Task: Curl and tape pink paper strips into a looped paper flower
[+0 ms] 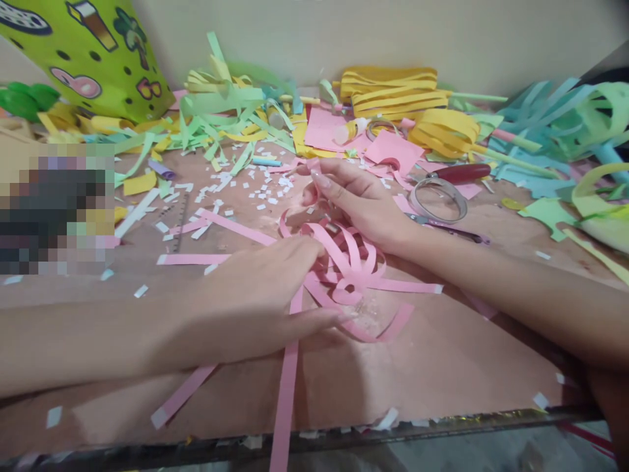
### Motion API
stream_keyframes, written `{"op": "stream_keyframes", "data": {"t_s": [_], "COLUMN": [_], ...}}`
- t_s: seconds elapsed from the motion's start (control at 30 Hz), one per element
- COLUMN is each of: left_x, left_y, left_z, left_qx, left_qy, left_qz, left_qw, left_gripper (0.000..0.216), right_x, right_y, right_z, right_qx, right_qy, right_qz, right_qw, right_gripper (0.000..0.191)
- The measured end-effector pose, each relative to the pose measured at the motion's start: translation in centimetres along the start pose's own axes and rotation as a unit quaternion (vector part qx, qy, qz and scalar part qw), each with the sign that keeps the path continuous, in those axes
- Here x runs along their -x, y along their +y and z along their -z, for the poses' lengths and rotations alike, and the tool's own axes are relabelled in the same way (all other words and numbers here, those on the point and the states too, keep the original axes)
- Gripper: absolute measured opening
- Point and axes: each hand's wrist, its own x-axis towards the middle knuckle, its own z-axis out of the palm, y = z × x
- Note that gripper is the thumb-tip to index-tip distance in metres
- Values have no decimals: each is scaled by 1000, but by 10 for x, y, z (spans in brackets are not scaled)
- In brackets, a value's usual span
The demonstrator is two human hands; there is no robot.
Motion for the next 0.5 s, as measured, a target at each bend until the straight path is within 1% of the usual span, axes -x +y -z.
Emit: {"op": "stream_keyframes", "data": {"t_s": [0.03,0.1,0.13,0.2,0.27,0.4,0.43,0.5], "left_x": [-5,-15,-19,-24,-25,-25,-25,-27], "left_y": [1,3,4,5,3,-1,-2,-1], "left_z": [-3,-5,-5,-4,-4,-3,-3,-3], "left_qx": [-23,-60,-67,-67,-51,-10,20,123], "left_qy": [-18,-35,-33,-10,9,-3,-8,-8], "left_qz": [7,-12,-36,-93,-120,-102,-95,-81], "left_qw": [1000,998,997,993,991,995,995,989], "left_gripper": [40,37,30,18,14,10,10,10], "right_x": [-1,-2,-2,-3,-3,-5,-5,-6], "right_y": [0,1,1,1,2,3,3,1], "right_z": [1,2,2,3,4,7,7,7], "right_qx": [6,17,24,40,61,117,127,126], "right_qy": [9,25,31,43,63,107,116,139], "right_qz": [5,14,18,23,30,50,57,75], "right_qw": [1000,999,999,998,996,986,983,979], "right_gripper": [31,32,33,33,35,39,39,35]}}
